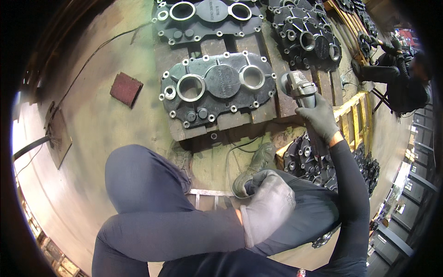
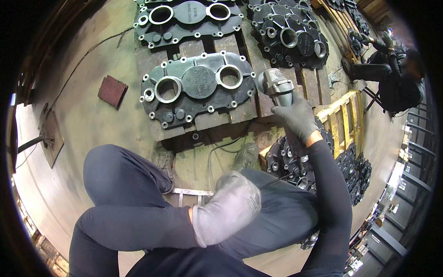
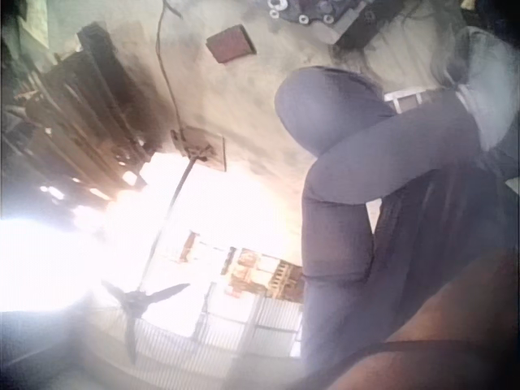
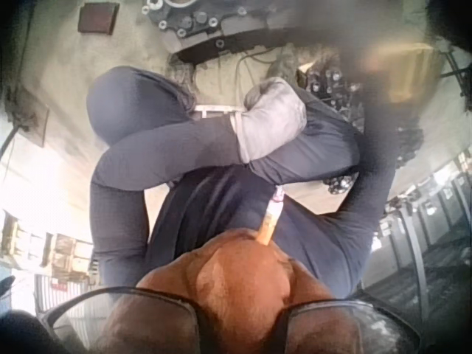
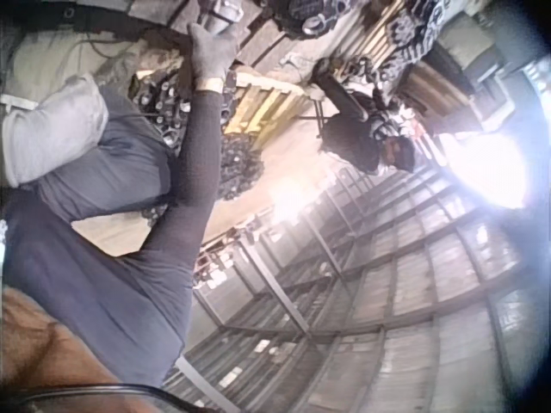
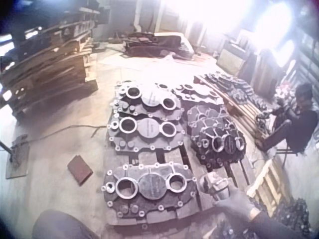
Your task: The person sits on the floor and uses an angle grinder to smooth the edges and surfaces of metal engine parts. They handle each part one at a time, repositioning them as needed, and place finished pieces onto a nearby stack.
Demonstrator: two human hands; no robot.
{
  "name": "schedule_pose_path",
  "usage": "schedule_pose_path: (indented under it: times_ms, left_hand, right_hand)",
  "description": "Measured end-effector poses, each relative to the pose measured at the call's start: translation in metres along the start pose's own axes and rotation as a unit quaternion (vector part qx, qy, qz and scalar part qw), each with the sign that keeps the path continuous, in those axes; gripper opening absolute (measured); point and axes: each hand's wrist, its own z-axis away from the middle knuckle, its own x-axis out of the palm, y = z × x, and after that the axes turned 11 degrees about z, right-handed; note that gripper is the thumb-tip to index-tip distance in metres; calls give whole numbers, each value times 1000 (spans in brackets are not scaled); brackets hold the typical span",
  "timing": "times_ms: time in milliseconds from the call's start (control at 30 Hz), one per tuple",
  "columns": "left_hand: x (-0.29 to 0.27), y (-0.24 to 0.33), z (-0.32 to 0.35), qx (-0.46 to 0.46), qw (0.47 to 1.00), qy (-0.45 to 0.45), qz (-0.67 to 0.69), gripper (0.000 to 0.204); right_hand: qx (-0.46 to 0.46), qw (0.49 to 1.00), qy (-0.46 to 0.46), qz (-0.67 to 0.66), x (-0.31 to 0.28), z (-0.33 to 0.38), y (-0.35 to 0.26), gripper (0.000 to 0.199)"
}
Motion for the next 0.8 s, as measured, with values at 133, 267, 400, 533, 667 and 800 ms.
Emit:
schedule_pose_path:
  times_ms: [133, 267, 400, 533, 667, 800]
  left_hand:
    - [5, 2, 7, 30, 992, 89, 87, 9]
    - [14, 11, 9, 119, 965, 208, 105, 14]
    - [101, 26, -11, 129, 903, 407, -51, 27]
    - [64, 30, -2, 109, 959, 260, 43, 23]
    - [50, 30, 8, 91, 970, 213, 72, 21]
    - [40, 27, 16, 84, 975, 182, 93, 19]
  right_hand:
    - [0, 974, -92, -206, 5, 45, -34, 53]
    - [30, 972, -92, -216, 41, 100, -57, 53]
    - [52, 981, -100, -155, 70, 125, -78, 56]
    - [68, 981, -110, -144, 88, 125, -98, 57]
    - [55, 986, -111, -115, 89, 120, -115, 56]
    - [42, 988, -105, -105, 95, 114, -117, 57]
